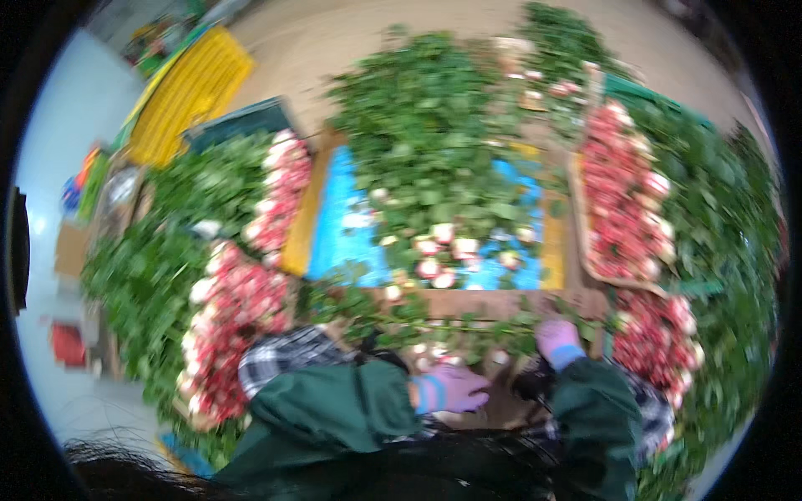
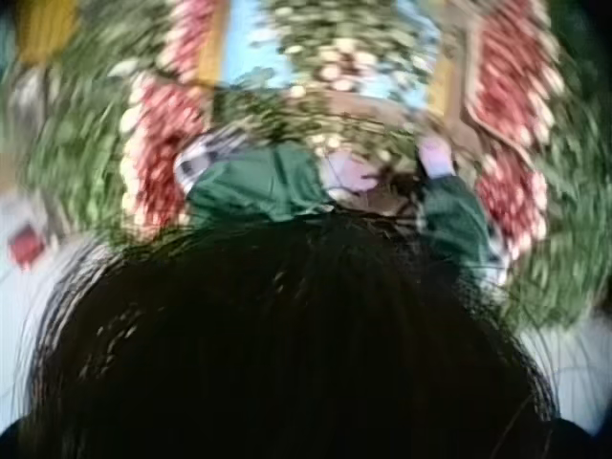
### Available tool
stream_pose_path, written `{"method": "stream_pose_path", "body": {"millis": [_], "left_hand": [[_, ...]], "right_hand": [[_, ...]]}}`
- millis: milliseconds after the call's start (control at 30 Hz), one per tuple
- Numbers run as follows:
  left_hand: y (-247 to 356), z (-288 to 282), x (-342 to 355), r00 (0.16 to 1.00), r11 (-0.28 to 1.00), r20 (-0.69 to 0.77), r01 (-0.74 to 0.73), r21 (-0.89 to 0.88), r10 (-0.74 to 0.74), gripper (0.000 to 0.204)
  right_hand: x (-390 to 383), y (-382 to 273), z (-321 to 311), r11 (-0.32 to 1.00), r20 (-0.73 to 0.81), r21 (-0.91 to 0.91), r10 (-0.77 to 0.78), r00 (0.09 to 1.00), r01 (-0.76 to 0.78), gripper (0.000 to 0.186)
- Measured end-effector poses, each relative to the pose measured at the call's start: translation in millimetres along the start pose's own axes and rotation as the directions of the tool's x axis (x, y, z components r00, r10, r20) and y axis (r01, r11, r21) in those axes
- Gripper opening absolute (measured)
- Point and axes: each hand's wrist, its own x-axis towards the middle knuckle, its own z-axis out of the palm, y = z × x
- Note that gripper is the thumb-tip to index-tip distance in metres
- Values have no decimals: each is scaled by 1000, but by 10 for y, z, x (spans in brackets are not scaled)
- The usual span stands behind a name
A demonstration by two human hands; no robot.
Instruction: The person sits on the floor and repeatedly picks up pink roses, removes leaves from the stems by hand, and places the trimmed roses into a nearby crate. The process is continuous and repetitive throughout the clip.
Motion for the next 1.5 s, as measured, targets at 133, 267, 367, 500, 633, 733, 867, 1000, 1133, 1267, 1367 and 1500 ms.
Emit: {"method": "stream_pose_path", "body": {"millis": [133, 267, 367, 500, 633, 733, 867, 1000, 1133, 1267, 1367, 1500], "left_hand": [[-97, 69, -16, 965, 959, 123, 248, -136, -232, 47], [22, -214, 80, 928, 927, 273, 314, -205, -254, 49], [-60, -85, 82, 892, 907, 347, 371, -200, -289, 49], [-133, 65, 62, 902, 914, 307, 367, -173, -303, 49], [-8, -77, 54, 904, 904, 292, 377, -200, -312, 49], [40, 0, 133, 921, 950, 303, 292, -116, -246, 52], [-59, 147, 44, 893, 910, 312, 386, -155, -325, 50], [-249, 344, 146, 886, 904, 375, 370, -217, -272, 52], [-435, 439, 143, 902, 914, 350, 341, -220, -252, 49], [-559, 524, 266, 872, 847, 409, 417, -330, -270, 43], [-739, 632, 233, 889, 823, 382, 405, -399, -252, 40], [-425, 143, 236, 907, 869, 300, 387, -308, -297, 41]], "right_hand": [[125, -103, -13, 996, 67, 86, -19, 998, 13, 13], [219, -118, -35, 990, 64, 94, 102, 993, -108, 17], [215, -120, -186, 972, 123, 142, 169, 978, -186, 19], [185, 66, -73, 969, 32, 227, 96, 995, -101, 23], [69, 513, -832, 924, -5, 383, 8, 1000, -5, 39], [-318, 911, -1172, 892, -184, 452, 63, 981, 27, 45], [-666, 1141, -2287, 815, -207, 578, 205, 957, -49, 37], [-922, 1746, -2800, 296, -473, 881, 534, 701, 369, 29], [-1010, 2472, -3259, 172, -418, 843, 805, 421, 510, 27], [-1019, 3582, -2770, -82, -33, 809, 982, 185, 582, 32], [-779, 4066, -2165, -458, 424, 680, 883, 203, 573, 30], [-418, 4018, -1735, -525, 401, 676, 851, 340, 517, 34]]}}
